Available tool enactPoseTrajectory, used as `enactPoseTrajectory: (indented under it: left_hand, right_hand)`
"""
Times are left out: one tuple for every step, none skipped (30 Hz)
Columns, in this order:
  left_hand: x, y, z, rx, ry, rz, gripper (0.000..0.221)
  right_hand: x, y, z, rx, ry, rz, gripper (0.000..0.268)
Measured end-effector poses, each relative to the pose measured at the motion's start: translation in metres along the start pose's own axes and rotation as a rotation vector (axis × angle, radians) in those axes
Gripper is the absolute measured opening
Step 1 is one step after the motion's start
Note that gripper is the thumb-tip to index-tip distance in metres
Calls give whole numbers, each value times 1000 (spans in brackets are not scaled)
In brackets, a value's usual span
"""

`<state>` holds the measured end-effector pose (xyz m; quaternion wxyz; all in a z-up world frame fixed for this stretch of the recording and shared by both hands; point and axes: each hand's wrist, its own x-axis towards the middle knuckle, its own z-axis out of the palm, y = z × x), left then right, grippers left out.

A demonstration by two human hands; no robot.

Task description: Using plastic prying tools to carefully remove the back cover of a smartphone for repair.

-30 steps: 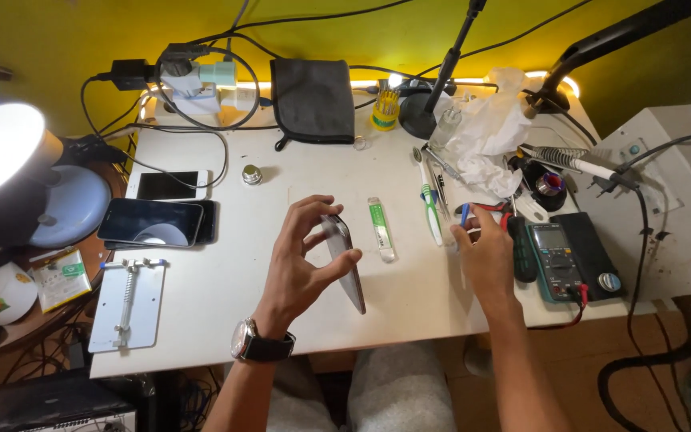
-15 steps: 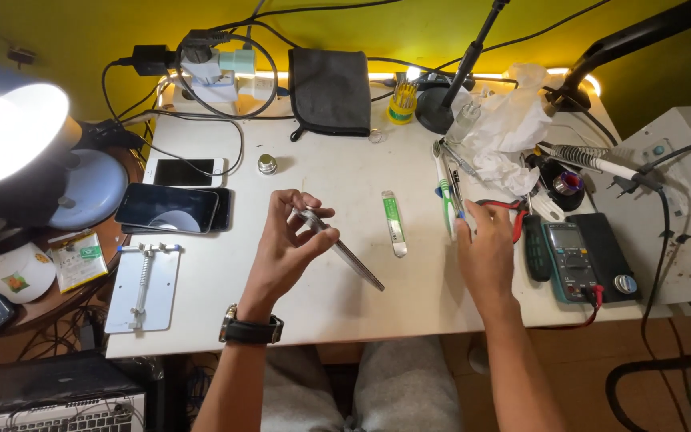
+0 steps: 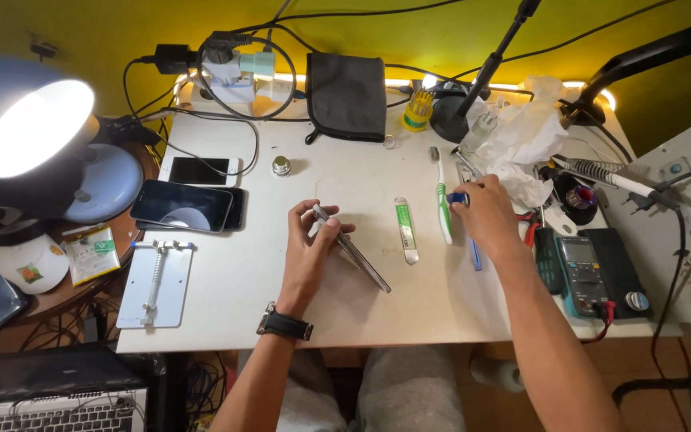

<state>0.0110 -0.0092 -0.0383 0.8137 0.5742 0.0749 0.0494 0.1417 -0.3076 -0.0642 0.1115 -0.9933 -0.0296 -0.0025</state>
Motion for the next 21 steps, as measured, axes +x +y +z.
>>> enactPoseTrajectory:
  left_hand:
    - [-1,-4,-2,-1,6,-4,83]
    - [0,-7,-4,-4,-22,-4,83]
    - [1,-10,-6,-7,-49,-3,84]
    - [0,-13,-8,-7,-44,0,84]
    - [0,-15,-9,-12,-47,-22,87]
    - [0,-18,-10,-17,-50,-41,89]
    - [2,-17,-12,-18,-45,-36,89]
    - [2,-17,-13,-15,-69,-54,91]
    - [2,-17,-13,-13,-92,-71,93]
    - [1,-12,-13,-14,-91,-72,93]
    - [0,-7,-12,1,-115,-74,94]
    - [1,-1,-11,20,-144,-76,95]
    - [-1,2,-9,22,-148,-76,95]
    - [-2,5,-8,22,-186,-32,94]
    - [-3,7,-6,21,-225,12,93]
    - [-5,15,-1,23,-229,6,93]
    - [-8,22,4,69,-254,90,92]
    - [-10,30,9,114,-276,178,92]
    - [-13,34,12,115,-279,176,92]
    - [-16,37,16,136,-274,253,94]
    - [-18,41,19,155,-269,329,95]
  right_hand:
    - [-3,-4,-5,-2,-7,-3,29]
    - [-4,-8,-11,-11,-27,-32,25]
    - [-4,-14,-18,-21,-47,-62,22]
    - [-7,-15,-21,-21,-47,-68,22]
    - [-9,-16,-24,47,-14,-86,18]
    - [-10,-18,-27,116,21,-106,14]
    - [-17,-27,-29,115,23,-112,14]
    - [-25,-35,-31,272,96,-136,17]
    - [-33,-42,-33,430,170,-158,21]
    - [-43,-57,-34,429,168,-159,21]
    - [-53,-72,-35,737,96,-155,17]
    - [-63,-86,-36,1046,25,-146,15]
    - [-70,-97,-36,1048,29,-144,15]
    - [-77,-107,-35,1220,-48,-102,16]
    - [-85,-117,-35,1390,-127,-59,18]
    - [-89,-123,-39,1392,-125,-52,18]
    - [-94,-129,-44,1435,-135,-63,21]
    - [-97,-136,-48,1477,-147,-78,25]
    - [-99,-137,-51,1479,-145,-76,25]
    - [-101,-138,-55,1461,-140,-103,27]
    - [-102,-140,-58,1443,-136,-130,29]
